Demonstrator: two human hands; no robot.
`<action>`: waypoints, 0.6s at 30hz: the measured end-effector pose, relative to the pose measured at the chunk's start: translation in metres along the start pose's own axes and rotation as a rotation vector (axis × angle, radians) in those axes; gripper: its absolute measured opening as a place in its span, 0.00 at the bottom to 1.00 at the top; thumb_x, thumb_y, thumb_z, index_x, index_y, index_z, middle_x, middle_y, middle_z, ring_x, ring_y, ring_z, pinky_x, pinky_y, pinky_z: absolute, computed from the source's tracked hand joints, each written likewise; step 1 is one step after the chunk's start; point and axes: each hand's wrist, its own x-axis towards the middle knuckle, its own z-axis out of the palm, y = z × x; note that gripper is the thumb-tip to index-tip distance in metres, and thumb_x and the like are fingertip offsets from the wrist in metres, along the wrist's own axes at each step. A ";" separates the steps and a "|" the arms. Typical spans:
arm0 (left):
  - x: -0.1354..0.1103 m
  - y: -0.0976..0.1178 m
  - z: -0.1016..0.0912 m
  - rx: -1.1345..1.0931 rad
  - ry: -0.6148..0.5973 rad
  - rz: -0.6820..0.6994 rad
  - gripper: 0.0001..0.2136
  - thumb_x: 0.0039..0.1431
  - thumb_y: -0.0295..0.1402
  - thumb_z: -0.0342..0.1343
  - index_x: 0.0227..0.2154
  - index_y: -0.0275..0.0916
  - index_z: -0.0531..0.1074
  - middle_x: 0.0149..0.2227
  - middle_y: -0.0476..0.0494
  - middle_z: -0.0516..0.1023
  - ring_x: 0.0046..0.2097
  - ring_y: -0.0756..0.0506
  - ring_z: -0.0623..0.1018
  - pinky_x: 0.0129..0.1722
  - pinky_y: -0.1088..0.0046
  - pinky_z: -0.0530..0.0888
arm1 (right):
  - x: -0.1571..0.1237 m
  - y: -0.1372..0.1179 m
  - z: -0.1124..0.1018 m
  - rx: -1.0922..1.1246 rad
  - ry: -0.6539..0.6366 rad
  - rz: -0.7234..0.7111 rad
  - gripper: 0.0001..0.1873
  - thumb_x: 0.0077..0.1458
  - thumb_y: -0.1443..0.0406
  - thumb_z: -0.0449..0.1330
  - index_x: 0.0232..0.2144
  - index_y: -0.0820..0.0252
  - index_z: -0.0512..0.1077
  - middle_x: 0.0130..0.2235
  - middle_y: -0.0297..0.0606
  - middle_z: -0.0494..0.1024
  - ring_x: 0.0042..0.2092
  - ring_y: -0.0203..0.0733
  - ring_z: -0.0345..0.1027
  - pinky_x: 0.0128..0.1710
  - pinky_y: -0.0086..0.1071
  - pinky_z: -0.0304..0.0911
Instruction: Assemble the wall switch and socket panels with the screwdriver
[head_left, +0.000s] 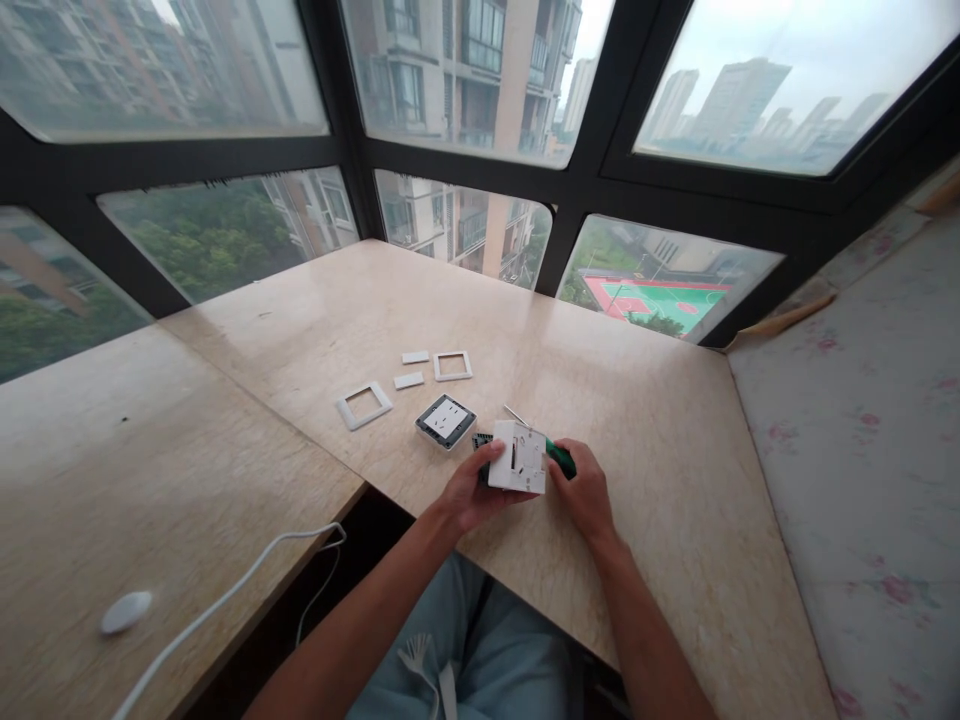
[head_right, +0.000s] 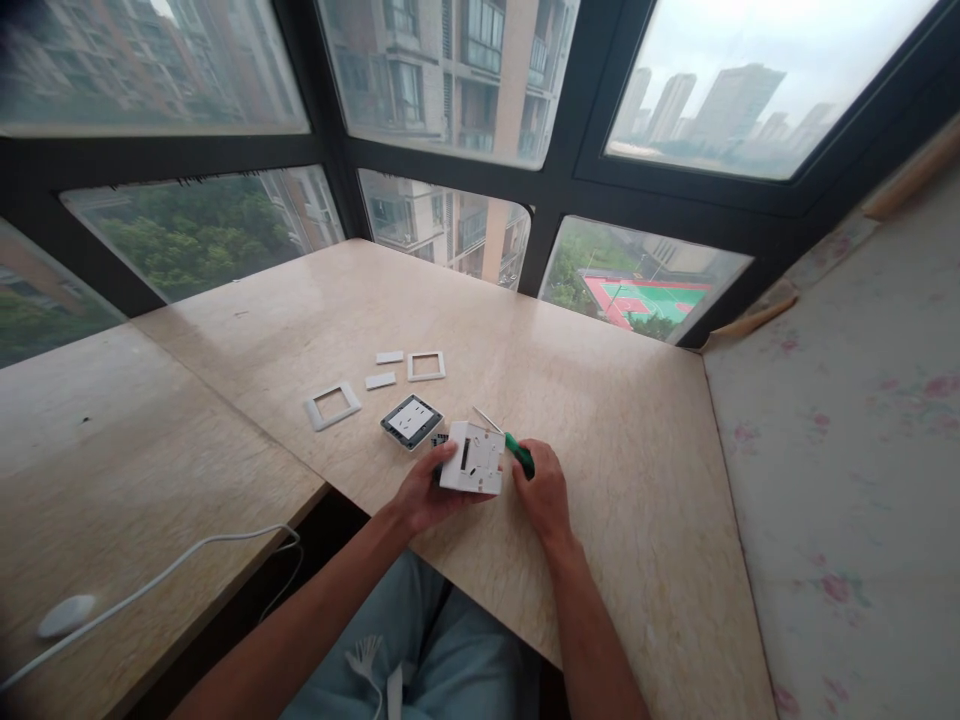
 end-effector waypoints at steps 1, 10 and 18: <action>0.001 0.000 0.000 -0.001 0.030 0.002 0.19 0.58 0.37 0.61 0.49 0.32 0.71 0.48 0.30 0.79 0.52 0.33 0.78 0.53 0.50 0.74 | 0.000 0.000 0.001 0.002 -0.006 -0.012 0.13 0.55 0.58 0.57 0.41 0.56 0.73 0.43 0.45 0.78 0.46 0.53 0.71 0.50 0.50 0.66; 0.008 0.001 0.006 0.012 0.218 0.105 0.15 0.64 0.39 0.57 0.47 0.33 0.73 0.45 0.34 0.81 0.45 0.38 0.81 0.44 0.59 0.80 | -0.009 -0.021 -0.008 0.210 -0.041 -0.237 0.22 0.60 0.61 0.60 0.57 0.52 0.68 0.59 0.46 0.71 0.62 0.53 0.62 0.63 0.56 0.57; 0.010 -0.002 0.012 0.171 0.207 0.117 0.20 0.67 0.45 0.51 0.49 0.33 0.74 0.43 0.34 0.82 0.44 0.39 0.81 0.42 0.64 0.79 | -0.025 -0.017 0.016 0.380 -0.295 -0.191 0.55 0.49 0.54 0.71 0.70 0.47 0.45 0.72 0.45 0.48 0.71 0.58 0.43 0.65 0.58 0.52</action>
